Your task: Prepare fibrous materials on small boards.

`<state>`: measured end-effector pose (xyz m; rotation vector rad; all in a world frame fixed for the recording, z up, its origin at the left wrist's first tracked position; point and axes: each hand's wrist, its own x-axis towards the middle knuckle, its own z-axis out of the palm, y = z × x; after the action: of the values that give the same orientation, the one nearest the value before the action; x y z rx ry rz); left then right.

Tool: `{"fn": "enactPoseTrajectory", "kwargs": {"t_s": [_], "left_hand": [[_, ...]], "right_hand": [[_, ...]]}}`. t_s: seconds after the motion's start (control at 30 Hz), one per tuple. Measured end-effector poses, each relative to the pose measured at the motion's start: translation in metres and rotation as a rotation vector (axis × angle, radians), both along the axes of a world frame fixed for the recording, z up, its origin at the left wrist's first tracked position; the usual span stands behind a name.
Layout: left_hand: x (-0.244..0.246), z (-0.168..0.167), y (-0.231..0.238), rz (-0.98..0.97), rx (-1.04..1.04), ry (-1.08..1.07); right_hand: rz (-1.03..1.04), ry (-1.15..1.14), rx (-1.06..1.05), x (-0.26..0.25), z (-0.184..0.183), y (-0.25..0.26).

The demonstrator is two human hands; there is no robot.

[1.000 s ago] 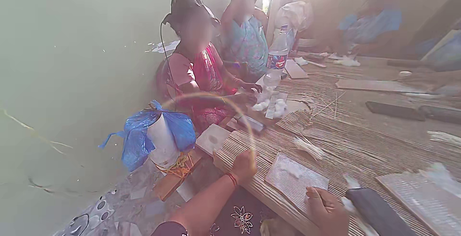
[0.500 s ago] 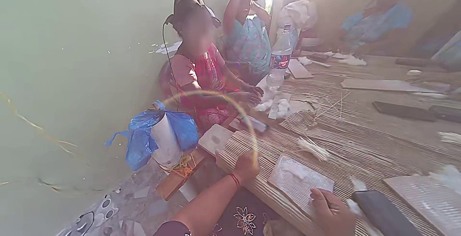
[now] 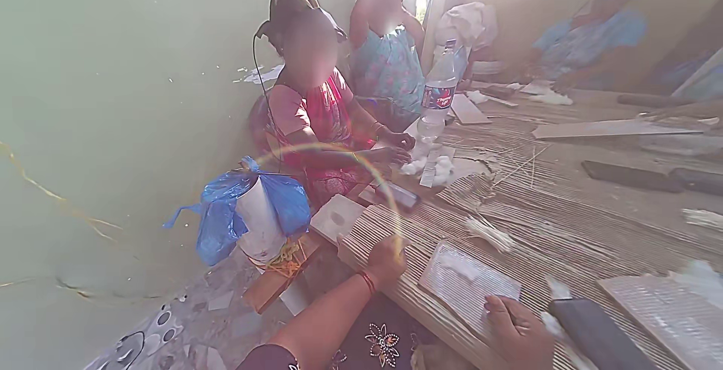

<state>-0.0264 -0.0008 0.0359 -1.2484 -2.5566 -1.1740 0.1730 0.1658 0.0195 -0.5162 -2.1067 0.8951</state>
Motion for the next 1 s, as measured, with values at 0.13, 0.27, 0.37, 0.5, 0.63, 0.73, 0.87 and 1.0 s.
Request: {"fn": "enactPoseTrajectory", "kwargs": {"t_s": [0.13,0.27,0.37,0.5,0.63,0.73,0.87,1.0], "left_hand": [[0.001,0.003,0.000,-0.011,-0.030,-0.022],[0.000,0.003,-0.001,-0.016,-0.018,-0.015],[0.000,0.004,-0.001,-0.026,-0.024,-0.018],[-0.001,0.002,-0.001,-0.027,-0.029,-0.028],[0.000,0.003,-0.001,-0.027,-0.012,-0.012],[0.000,0.003,-0.001,-0.028,-0.018,-0.013],[0.000,0.001,-0.001,-0.019,-0.006,-0.003],[0.000,-0.001,0.000,0.005,0.049,0.015]], "right_hand": [[-0.014,0.005,0.015,0.000,0.002,0.000],[-0.012,-0.001,0.013,0.001,0.003,-0.001],[-0.006,-0.001,0.016,0.001,0.003,-0.001],[-0.014,-0.005,0.011,0.001,0.005,-0.002],[-0.015,-0.024,0.011,0.002,0.005,-0.003],[-0.019,-0.016,0.027,0.001,0.005,-0.002],[-0.012,0.000,-0.013,0.001,0.002,-0.001],[0.028,-0.013,-0.258,0.002,0.026,0.005]]}}
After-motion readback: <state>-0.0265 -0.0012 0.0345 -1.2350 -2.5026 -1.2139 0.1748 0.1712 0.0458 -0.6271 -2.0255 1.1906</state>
